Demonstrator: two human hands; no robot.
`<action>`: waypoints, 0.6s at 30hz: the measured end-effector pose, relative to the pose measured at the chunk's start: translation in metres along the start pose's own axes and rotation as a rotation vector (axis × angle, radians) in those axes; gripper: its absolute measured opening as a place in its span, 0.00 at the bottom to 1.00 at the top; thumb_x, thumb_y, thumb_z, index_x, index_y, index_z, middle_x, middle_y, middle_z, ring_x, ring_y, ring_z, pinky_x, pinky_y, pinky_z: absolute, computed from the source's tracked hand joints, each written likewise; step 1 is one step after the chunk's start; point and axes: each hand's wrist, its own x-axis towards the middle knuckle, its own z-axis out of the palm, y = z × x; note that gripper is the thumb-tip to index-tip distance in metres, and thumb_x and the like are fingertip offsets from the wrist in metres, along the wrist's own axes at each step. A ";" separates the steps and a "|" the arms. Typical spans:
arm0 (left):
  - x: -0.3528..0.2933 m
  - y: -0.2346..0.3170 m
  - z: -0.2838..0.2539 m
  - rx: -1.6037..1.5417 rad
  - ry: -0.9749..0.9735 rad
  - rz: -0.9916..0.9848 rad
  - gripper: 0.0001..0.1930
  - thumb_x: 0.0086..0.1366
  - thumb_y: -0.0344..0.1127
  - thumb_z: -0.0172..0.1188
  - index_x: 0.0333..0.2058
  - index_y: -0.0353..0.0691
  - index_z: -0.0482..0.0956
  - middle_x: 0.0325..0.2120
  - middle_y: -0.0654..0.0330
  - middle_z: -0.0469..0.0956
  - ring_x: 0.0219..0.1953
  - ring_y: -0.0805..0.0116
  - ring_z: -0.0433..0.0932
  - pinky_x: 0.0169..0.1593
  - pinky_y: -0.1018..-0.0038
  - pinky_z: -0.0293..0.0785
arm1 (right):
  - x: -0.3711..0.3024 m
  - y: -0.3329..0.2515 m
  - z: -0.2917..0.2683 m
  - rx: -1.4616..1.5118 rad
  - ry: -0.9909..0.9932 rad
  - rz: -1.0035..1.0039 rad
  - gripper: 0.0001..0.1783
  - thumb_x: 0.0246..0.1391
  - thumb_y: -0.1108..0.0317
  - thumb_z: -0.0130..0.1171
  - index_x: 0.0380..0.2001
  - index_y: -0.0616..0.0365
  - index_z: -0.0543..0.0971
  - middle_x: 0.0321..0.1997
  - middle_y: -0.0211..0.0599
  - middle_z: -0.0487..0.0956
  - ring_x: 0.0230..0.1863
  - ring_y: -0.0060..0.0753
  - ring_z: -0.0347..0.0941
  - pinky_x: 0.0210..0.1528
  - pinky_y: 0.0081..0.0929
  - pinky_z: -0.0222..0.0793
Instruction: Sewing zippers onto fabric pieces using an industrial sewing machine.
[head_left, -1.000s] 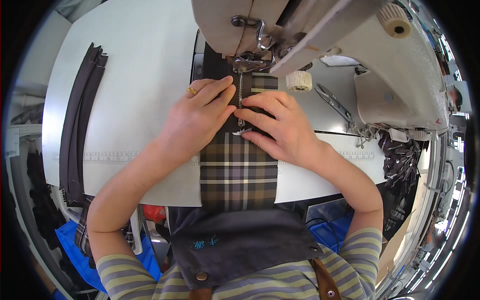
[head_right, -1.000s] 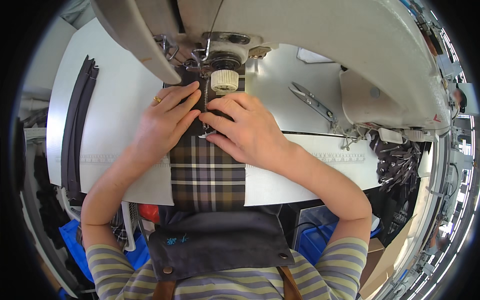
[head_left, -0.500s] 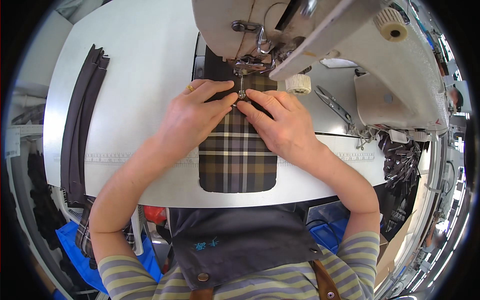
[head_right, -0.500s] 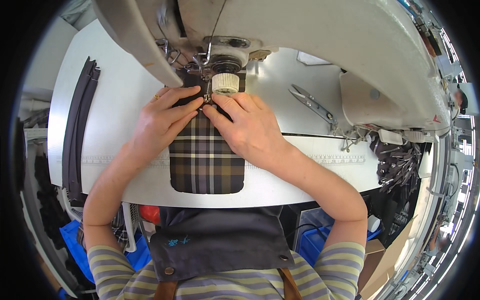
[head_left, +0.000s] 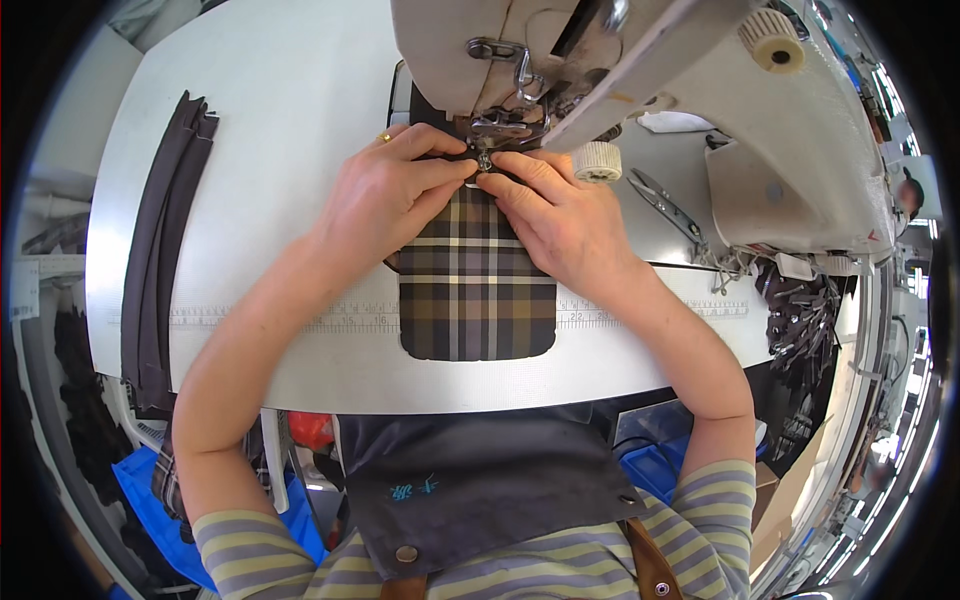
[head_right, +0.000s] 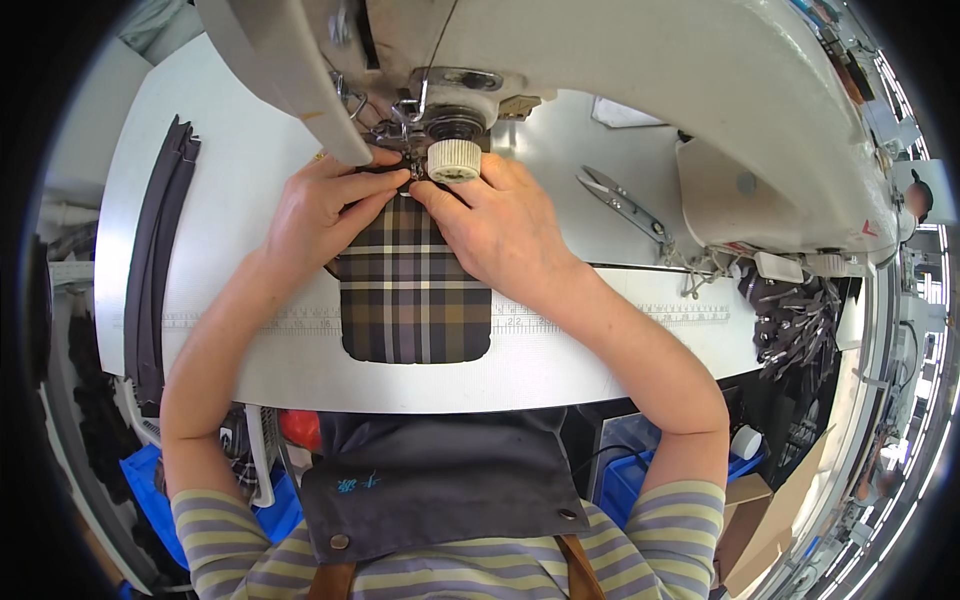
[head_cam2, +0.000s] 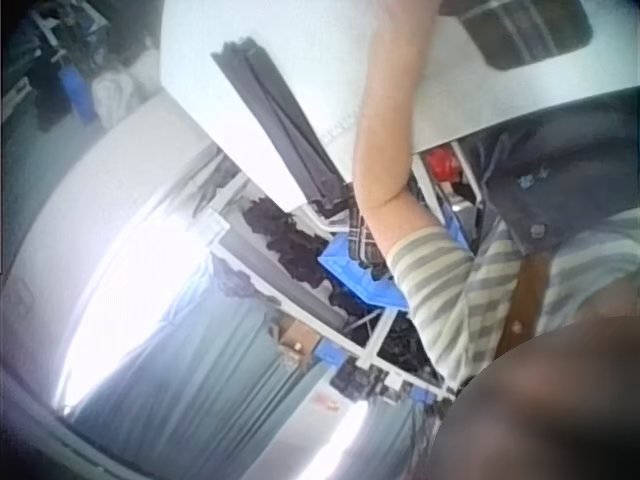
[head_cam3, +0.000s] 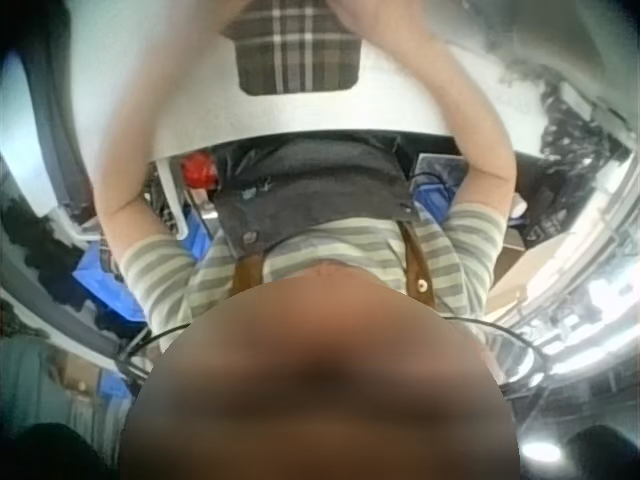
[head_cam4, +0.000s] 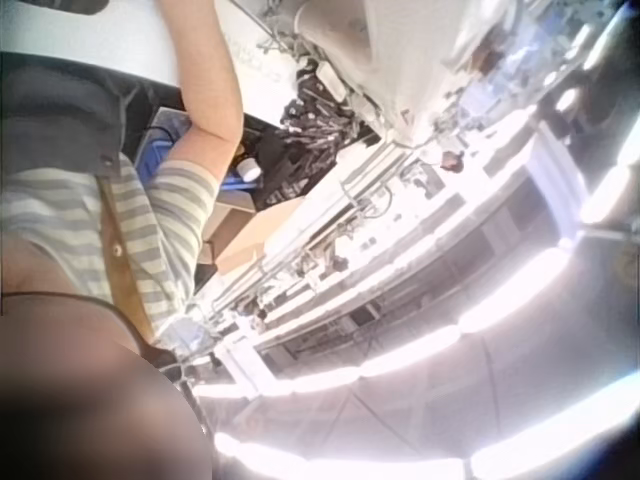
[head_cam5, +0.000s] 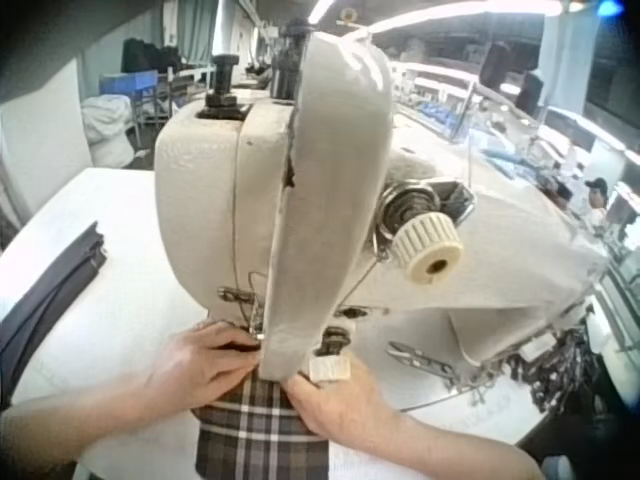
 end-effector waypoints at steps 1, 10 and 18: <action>0.001 0.000 0.000 -0.002 -0.001 0.005 0.09 0.56 0.26 0.62 0.37 0.38 0.83 0.36 0.59 0.79 0.37 0.58 0.76 0.40 0.68 0.76 | 0.000 0.001 0.000 -0.005 0.002 0.003 0.18 0.45 0.74 0.64 0.43 0.53 0.80 0.49 0.31 0.77 0.45 0.37 0.75 0.32 0.28 0.76; 0.001 0.000 0.000 -0.004 -0.001 0.010 0.10 0.56 0.26 0.62 0.37 0.39 0.84 0.37 0.60 0.79 0.37 0.59 0.76 0.40 0.68 0.75 | 0.027 0.022 -0.032 1.489 -0.149 1.011 0.09 0.59 0.68 0.57 0.36 0.65 0.77 0.29 0.34 0.79 0.20 0.16 0.71 0.21 0.13 0.67; -0.002 -0.001 0.000 -0.008 0.002 -0.023 0.10 0.56 0.25 0.61 0.38 0.39 0.84 0.38 0.58 0.79 0.39 0.59 0.77 0.41 0.69 0.76 | 0.009 0.024 -0.006 1.092 0.052 0.728 0.10 0.57 0.67 0.61 0.38 0.63 0.82 0.28 0.27 0.79 0.26 0.20 0.72 0.30 0.21 0.68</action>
